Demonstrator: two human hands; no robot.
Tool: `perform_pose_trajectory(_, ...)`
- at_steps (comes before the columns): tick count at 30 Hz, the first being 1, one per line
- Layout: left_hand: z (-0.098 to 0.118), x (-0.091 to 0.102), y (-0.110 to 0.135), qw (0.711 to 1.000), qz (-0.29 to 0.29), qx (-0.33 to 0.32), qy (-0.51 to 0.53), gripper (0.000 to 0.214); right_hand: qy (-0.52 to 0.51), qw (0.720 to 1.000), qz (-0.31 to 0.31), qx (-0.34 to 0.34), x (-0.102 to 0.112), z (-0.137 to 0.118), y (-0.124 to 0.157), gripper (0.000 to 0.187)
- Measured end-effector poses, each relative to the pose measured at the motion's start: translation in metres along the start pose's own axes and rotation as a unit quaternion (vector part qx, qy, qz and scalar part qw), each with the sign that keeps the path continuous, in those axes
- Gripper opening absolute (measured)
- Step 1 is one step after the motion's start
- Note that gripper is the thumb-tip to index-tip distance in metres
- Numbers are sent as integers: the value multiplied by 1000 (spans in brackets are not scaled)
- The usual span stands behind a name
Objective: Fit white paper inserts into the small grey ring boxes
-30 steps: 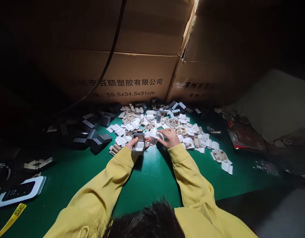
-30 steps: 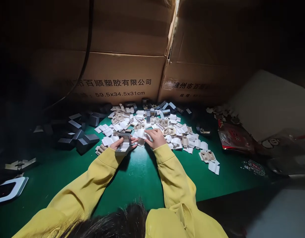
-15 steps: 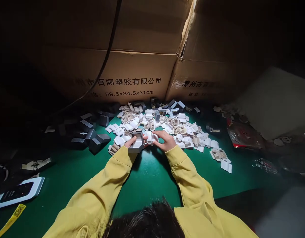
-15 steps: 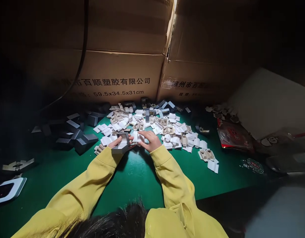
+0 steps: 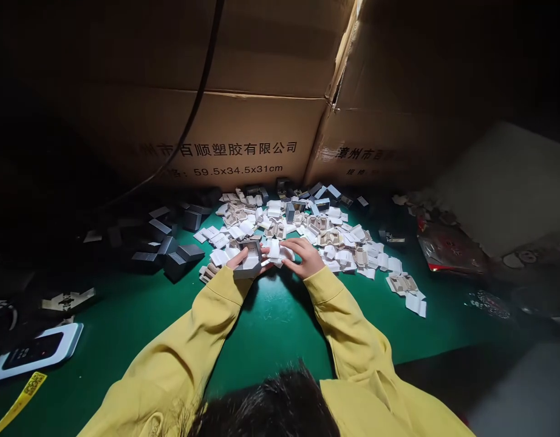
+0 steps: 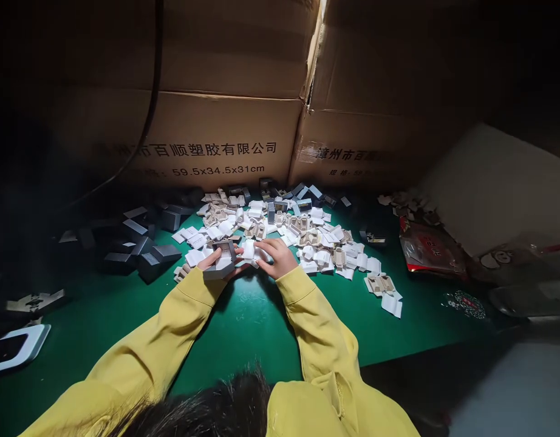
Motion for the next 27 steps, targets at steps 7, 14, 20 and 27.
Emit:
perform_pose_trajectory(7,3,1,2,1000,18,-2,5,33,34,999,-24,-10,-6,0,1,36)
perform_pose_trajectory(14,8,1,3,997,56,-38,22,34,32,999,-16,-9,-6,-1,2,37)
perform_pose_trajectory(20,11,11,1,996,73,-27,33,33,32,999,-30,12,-13,-5,2,35)
perform_pose_trajectory(27,10,8,1,998,60,-19,-23,36,118,991,-64,9,-16,-1,4,31)
Point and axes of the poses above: each hand's wrist, its own y-axis away from the middle knuckle, its own x-axis out of the back of the hand, z = x × y, the point moved 8 cm from there along -y, towards the middle knuckle, and after that the axes turned 3 degrees about y, right-handed, at the moved point
